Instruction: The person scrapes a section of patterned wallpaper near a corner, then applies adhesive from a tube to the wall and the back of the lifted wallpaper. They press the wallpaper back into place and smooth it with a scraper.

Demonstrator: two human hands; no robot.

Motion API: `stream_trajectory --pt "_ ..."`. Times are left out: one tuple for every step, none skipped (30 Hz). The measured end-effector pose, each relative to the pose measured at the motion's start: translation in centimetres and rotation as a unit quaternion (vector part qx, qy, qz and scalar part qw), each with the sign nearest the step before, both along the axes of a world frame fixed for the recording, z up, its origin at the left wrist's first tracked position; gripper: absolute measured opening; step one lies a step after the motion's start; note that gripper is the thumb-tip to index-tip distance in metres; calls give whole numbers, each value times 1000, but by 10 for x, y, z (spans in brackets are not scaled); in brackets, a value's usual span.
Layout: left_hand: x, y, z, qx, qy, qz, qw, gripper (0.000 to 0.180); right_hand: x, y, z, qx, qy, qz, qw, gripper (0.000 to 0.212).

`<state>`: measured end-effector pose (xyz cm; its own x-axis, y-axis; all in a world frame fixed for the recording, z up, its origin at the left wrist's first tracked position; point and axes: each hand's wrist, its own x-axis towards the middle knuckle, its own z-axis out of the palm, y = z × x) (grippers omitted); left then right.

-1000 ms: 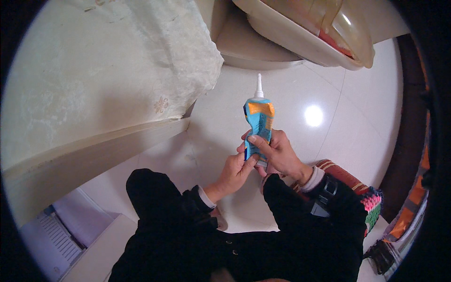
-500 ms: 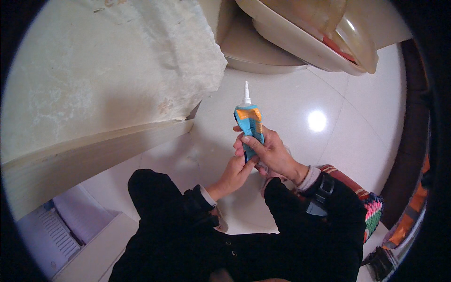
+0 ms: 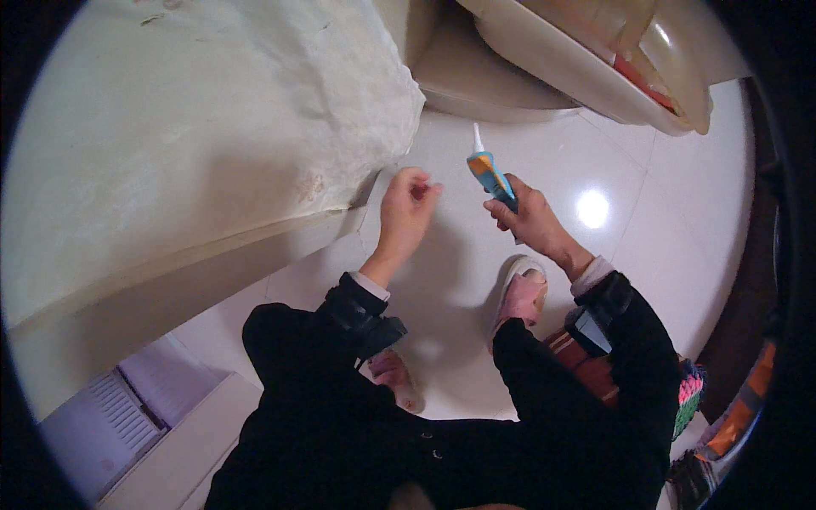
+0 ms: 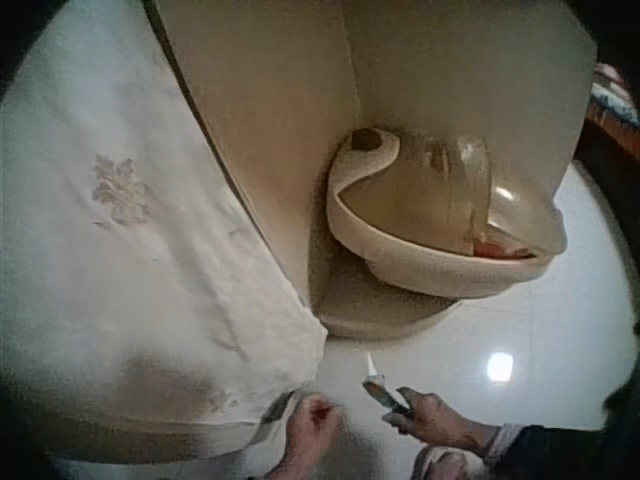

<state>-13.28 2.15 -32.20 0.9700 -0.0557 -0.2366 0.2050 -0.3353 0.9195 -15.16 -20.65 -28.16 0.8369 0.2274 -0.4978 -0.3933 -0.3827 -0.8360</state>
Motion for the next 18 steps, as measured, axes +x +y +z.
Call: stream_trajectory --pt "1 0 2 43 -41 -48 997 24 4 0 -7 23 5 -8 1000 24" --pt "1 0 6 73 -107 -99 987 23 8 0 -15 40 9 -22 999 25" --pt "2 1 9 45 -58 -53 996 22 14 1 -22 98 0 -47 994 25" --pt "4 4 13 61 -54 -29 996 22 21 3 -30 133 -20 -46 990 26" --pt "7 8 17 62 -74 -13 995 23 30 8 -36 152 -29 -53 987 28" --pt "10 12 20 63 -102 12 993 23 40 13 -41 172 -39 -59 983 30" --pt "12 15 23 77 -117 13 990 24 52 19 -44 153 -55 -64 985 30" --pt "13 18 25 77 -126 5 989 23 64 25 -46 133 -72 -67 986 31" --pt "14 20 27 77 -139 5 987 23 77 31 -45 113 -92 -71 987 32" --pt "15 22 29 80 -130 1 988 23 91 36 -43 103 -135 -72 983 34" --pt "16 24 32 88 -163 2 983 23 105 40 -41 93 -179 -72 977 37" --pt "18 26 35 100 -174 -2 980 24 119 44 -39 92 -243 -73 963 39" --pt "19 28 37 109 -177 -4 978 24 131 50 -38 145 -297 -85 940 39" --pt "21 29 41 106 -186 -2 977 25 141 52 -36 150 -274 -88 946 39" --pt "23 30 43 102 -188 0 977 25 148 53 -35 159 -265 -85 947 39" --pt "23 30 47 98 -191 3 977 26 152 54 -34 165 -264 -84 947 39" --pt "26 30 47 100 -189 -1 977 27 154 55 -35 168 -260 -81 947 38" --pt "28 31 49 103 -186 -8 977 28 155 58 -34 172 -247 -67 951 38"
